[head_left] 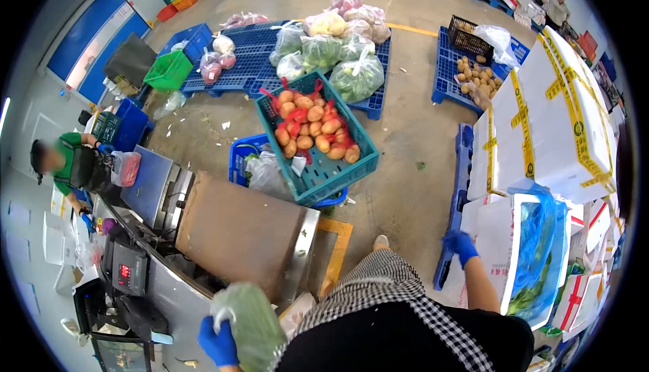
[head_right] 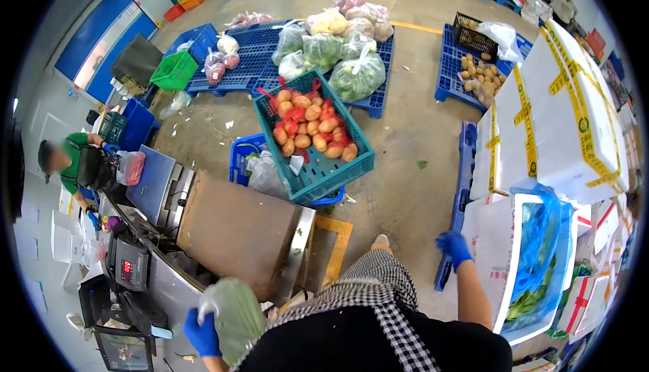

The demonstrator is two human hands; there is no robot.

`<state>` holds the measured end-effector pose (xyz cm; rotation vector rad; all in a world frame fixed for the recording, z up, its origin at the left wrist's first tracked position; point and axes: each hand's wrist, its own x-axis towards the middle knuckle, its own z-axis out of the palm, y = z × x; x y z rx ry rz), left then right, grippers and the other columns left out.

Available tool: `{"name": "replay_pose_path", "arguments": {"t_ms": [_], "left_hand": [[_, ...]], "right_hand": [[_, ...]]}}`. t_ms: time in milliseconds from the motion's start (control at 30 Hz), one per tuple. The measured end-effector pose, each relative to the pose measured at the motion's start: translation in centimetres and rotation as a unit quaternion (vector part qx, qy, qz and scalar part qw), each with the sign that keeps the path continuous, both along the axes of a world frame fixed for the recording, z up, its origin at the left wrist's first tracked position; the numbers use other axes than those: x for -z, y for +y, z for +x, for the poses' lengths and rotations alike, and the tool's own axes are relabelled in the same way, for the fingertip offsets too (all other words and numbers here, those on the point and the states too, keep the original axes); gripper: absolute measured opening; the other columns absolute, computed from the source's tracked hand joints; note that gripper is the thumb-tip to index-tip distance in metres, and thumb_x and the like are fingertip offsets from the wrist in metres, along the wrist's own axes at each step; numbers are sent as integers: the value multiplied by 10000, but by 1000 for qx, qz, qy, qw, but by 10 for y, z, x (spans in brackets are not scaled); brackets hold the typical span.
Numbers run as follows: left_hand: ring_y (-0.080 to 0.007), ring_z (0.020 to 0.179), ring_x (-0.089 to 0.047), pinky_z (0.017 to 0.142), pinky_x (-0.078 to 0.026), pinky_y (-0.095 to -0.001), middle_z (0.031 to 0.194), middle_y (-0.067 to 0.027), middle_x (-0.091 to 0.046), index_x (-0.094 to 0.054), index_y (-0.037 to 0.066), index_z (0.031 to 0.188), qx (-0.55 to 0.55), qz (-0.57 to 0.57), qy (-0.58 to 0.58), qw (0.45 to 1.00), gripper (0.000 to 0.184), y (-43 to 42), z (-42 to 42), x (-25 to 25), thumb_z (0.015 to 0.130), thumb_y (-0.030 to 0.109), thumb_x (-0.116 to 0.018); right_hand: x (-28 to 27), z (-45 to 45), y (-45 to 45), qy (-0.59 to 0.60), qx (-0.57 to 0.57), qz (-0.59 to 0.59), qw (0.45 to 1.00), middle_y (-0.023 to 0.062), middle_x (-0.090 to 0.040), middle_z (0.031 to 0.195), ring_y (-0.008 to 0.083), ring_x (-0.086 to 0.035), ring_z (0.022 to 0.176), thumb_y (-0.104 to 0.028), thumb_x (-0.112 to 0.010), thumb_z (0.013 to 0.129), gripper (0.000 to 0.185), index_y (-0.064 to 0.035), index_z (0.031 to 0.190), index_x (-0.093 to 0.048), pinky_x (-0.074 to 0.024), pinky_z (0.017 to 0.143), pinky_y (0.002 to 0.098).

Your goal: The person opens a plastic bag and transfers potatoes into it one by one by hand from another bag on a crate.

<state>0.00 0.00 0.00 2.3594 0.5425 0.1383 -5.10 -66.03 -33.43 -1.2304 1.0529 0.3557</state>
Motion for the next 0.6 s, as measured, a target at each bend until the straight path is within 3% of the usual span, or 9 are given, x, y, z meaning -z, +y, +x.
{"name": "replay_pose_path", "arguments": {"t_ms": [67, 100, 167, 233, 333, 367, 433, 467, 600], "left_hand": [[-120, 728, -514, 660, -447, -301, 753, -76, -614, -606, -63, 872, -19, -25, -55, 998, 169, -5, 16, -29, 754, 43, -663], [-100, 741, -499, 671, -443, -301, 738, -51, -583, -590, -56, 861, 0, 10, -135, 991, 197, -128, 89, 17, 758, 84, -683], [-111, 776, -515, 699, -445, -283, 793, -49, -602, -594, -59, 889, 72, -77, -17, 994, 213, -183, 129, 22, 772, 97, -680], [-135, 835, -551, 770, -448, -292, 891, -41, -629, -620, -28, 972, 83, -243, 41, 965, 253, -257, 182, 59, 766, 108, -679], [-147, 848, -557, 786, -454, -296, 939, -53, -625, -601, -31, 1041, 170, -190, -15, 967, 327, -344, 289, 111, 764, 121, -684], [-154, 837, -563, 775, -461, -297, 928, -44, -620, -613, -11, 1014, 189, -253, -8, 949, 307, -356, 341, 148, 747, 118, -692], [-149, 749, -548, 708, -456, -286, 862, -37, -614, -617, 17, 936, 216, -385, 7, 897, 218, -429, 434, 124, 738, 93, -666], [-153, 727, -559, 695, -463, -283, 852, -34, -619, -619, 15, 943, 255, -359, 28, 897, 224, -430, 501, 158, 741, 105, -653], [-189, 713, -588, 679, -480, -314, 849, -77, -634, -632, 18, 975, 204, -390, 19, 898, 280, -514, 662, 154, 721, 131, -669]], "right_hand": [[-36, -30, 38, -30, 66, -69, 995, 101, -693, 912, 177, -649, 757, -314, -492, 891, 296, -90, 1040, -616, -484, 650, 306], [-60, 67, -62, -83, 120, -117, 982, 94, -693, 906, 158, -643, 748, -307, -485, 894, 293, -91, 1037, -620, -475, 637, 282], [-50, 52, -80, -92, 175, -77, 977, 77, -691, 899, 135, -631, 729, -281, -488, 889, 282, -98, 1050, -629, -463, 624, 248], [-70, 70, -115, -85, 142, -76, 983, 80, -694, 927, 151, -639, 727, -251, -494, 893, 269, -89, 1064, -624, -472, 625, 254], [-104, 137, -80, -112, -30, 25, 993, 96, -689, 982, 169, -656, 808, -292, -489, 937, 323, -50, 1116, -605, -492, 722, 270], [-102, 156, -78, -127, -87, 15, 988, 97, -683, 1004, 168, -651, 846, -292, -495, 939, 339, -33, 1130, -601, -490, 729, 268], [-120, 196, -99, -177, -116, -10, 977, 108, -673, 1016, 165, -644, 865, -254, -505, 938, 325, -6, 1130, -593, -480, 725, 254], [-138, 211, -114, -179, -110, -22, 977, 116, -667, 1029, 164, -643, 868, -246, -510, 937, 328, 7, 1132, -587, -484, 736, 256], [-119, 267, -201, -155, 16, -62, 986, 129, -651, 1033, 176, -641, 870, -190, -538, 919, 312, 38, 1128, -574, -512, 757, 289]]}}
